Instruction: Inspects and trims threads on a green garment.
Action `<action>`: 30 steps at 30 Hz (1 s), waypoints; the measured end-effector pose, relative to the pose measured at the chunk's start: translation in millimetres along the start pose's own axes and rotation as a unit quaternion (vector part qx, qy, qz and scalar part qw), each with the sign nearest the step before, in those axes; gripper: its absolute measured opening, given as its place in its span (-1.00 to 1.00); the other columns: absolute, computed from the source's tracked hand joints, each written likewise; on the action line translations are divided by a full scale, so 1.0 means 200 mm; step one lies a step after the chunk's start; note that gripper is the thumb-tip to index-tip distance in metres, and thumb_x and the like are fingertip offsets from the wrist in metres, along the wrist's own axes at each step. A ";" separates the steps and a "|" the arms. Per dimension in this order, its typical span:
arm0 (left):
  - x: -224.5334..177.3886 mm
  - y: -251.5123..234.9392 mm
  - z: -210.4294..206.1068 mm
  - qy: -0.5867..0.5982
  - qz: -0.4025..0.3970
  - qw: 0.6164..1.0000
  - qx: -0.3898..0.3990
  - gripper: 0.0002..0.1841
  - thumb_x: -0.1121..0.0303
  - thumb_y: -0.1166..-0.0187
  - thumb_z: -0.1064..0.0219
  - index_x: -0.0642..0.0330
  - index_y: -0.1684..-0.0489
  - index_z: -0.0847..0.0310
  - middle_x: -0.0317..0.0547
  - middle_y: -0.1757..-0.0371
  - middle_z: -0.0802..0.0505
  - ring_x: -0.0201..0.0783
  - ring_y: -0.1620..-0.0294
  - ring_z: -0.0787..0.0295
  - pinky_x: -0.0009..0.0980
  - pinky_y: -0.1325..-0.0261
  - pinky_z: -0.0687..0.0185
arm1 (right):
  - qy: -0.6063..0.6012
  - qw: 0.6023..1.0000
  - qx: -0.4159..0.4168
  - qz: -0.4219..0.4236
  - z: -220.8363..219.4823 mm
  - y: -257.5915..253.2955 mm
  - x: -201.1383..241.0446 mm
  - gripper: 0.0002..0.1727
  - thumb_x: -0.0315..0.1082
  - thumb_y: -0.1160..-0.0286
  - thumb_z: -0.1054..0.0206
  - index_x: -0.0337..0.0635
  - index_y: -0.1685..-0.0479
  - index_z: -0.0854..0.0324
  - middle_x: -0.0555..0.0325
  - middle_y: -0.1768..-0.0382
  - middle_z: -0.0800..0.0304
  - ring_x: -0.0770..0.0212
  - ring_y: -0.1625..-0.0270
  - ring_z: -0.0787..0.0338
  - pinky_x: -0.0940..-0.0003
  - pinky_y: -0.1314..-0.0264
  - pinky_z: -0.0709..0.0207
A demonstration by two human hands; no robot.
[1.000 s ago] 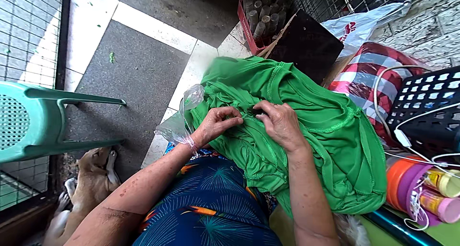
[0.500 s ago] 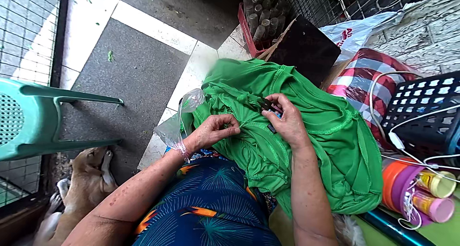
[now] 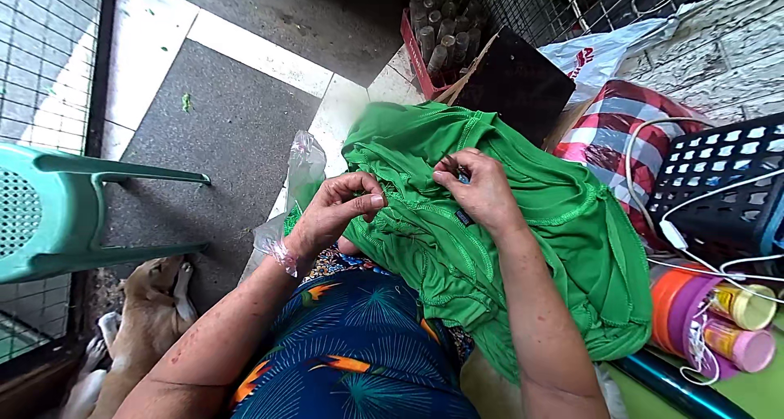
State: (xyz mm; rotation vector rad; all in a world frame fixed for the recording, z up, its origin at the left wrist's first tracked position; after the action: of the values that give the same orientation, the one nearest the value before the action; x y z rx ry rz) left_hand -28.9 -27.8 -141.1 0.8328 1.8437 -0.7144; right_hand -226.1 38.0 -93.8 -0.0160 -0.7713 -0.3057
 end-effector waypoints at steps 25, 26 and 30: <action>0.09 0.07 -0.16 -0.201 0.212 0.948 0.129 -0.79 0.38 -0.65 -0.26 0.36 0.24 -0.72 -0.21 0.37 -0.78 -0.49 0.39 -0.65 -0.45 0.20 -0.63 | -0.173 0.983 -0.052 0.015 -0.09 0.25 0.19 -0.77 -0.42 -0.72 -0.10 -0.20 0.38 -0.51 0.40 0.58 -0.37 0.65 0.57 -0.31 0.78 0.49 -0.17; 0.07 0.09 -0.22 -0.219 0.212 0.929 0.208 -0.77 0.36 -0.66 -0.26 0.38 0.23 -0.74 -0.15 0.34 -0.79 -0.46 0.38 -0.64 -0.43 0.21 -0.61 | -0.199 0.979 -0.052 0.015 -0.10 0.25 0.21 -0.77 -0.42 -0.73 -0.11 -0.17 0.37 -0.52 0.42 0.57 -0.41 0.67 0.57 -0.34 0.80 0.50 -0.20; 0.00 0.18 -0.41 -0.179 0.165 0.886 0.395 -0.78 0.39 -0.65 -0.30 0.39 0.27 -0.74 -0.05 0.39 -0.77 -0.37 0.40 -0.60 -0.39 0.31 -0.47 | -0.328 0.943 0.034 0.052 -0.21 0.20 0.25 -0.79 -0.43 -0.73 -0.11 -0.14 0.25 -0.64 0.43 0.35 -0.69 0.72 0.56 -0.37 0.79 0.50 -0.27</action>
State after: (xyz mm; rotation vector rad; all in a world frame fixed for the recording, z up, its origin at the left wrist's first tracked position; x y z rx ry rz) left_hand -42.8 57.7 -113.9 1.3771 1.0071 -1.3211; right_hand -151.5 58.2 -85.5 -0.0978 -1.4381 -0.1685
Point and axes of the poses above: each hand's wrist, its own y-axis away from the middle knuckle, its own z-axis out of the back of the hand, x = y × z, the point moved 6 cm from there along -y, towards the middle knuckle
